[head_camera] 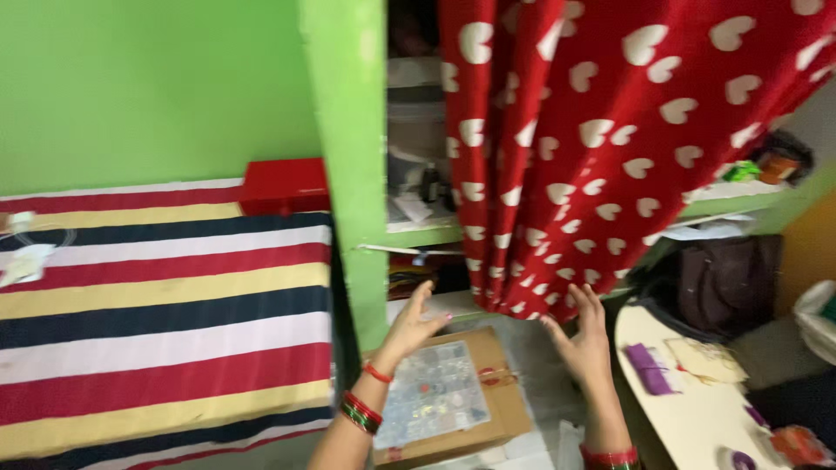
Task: The person retrieves a polka-dot bag from behind a curtain and unpacks it on the bed, then takes a woven handbag from a shelf and places items from the bed, including cables, a case, and eyeglasses, into the handbag.
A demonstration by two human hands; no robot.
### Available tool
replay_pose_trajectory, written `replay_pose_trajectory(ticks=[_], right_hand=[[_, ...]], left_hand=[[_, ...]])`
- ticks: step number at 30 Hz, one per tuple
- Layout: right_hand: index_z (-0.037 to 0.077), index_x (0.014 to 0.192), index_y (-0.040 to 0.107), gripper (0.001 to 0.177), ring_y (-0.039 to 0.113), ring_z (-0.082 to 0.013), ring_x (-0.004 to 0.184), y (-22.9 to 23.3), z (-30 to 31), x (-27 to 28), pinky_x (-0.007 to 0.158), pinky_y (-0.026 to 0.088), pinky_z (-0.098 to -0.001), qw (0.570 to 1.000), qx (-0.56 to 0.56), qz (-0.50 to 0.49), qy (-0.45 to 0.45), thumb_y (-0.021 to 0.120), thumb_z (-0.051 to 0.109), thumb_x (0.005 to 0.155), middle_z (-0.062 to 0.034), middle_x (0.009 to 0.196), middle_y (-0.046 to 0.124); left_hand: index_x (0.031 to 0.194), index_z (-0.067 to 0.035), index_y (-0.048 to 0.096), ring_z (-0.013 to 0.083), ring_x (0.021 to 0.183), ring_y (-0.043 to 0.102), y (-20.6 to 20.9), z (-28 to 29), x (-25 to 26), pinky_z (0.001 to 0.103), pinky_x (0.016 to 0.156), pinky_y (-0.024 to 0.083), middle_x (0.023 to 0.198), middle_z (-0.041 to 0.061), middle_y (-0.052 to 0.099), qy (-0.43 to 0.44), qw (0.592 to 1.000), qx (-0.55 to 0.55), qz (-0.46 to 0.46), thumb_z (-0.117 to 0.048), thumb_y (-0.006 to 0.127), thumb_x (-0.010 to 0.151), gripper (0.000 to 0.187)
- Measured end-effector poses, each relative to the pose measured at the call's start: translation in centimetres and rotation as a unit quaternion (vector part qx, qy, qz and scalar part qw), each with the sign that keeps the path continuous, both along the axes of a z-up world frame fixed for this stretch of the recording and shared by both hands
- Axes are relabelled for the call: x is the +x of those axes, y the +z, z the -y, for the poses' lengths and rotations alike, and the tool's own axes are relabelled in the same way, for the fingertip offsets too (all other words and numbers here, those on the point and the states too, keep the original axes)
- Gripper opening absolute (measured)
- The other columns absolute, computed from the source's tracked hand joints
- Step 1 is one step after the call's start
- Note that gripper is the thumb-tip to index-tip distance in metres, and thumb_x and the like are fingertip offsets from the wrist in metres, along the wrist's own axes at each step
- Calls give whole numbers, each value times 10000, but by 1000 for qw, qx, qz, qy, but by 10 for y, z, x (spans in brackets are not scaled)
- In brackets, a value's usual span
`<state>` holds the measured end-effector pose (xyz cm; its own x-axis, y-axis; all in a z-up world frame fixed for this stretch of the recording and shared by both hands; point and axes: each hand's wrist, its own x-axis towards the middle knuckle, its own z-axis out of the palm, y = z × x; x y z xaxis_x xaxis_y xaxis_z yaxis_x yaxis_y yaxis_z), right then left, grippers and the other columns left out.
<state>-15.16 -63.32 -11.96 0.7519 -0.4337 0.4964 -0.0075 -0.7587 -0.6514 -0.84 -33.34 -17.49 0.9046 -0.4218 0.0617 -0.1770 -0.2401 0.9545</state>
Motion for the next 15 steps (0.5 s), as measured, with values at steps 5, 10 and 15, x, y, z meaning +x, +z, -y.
replay_pose_trajectory(ticks=[5, 10, 15], right_hand=[[-4, 1511, 410, 918, 613, -232, 1179, -90, 156, 56, 974, 519, -364, 971, 240, 14, 0, 886, 238, 764, -162, 1414, 582], [-22, 1465, 449, 912, 638, -258, 1093, -126, 260, 97, 880, 525, -393, 931, 353, -61, -66, 897, 154, 690, -183, 1339, 630], [15, 1426, 345, 1034, 625, -216, 1086, -140, 297, 154, 890, 548, -366, 950, 313, -2, 15, 958, 144, 602, -91, 1240, 620]], left_hand=[[1587, -71, 232, 340, 1279, 549, -70, 95, 74, 436, 1041, 498, 1521, 245, 427, 66, 994, -61, -62, -333, 906, 688, 1153], [1500, 23, 310, 356, 1281, 544, -98, 162, 120, 447, 1058, 430, 1430, 275, 521, 138, 985, -50, 95, -266, 1017, 608, 1174], [1292, -52, 680, 289, 1104, 730, -107, 198, 142, 430, 993, 567, 1240, 165, 756, 183, 981, 49, 35, -305, 874, 722, 653]])
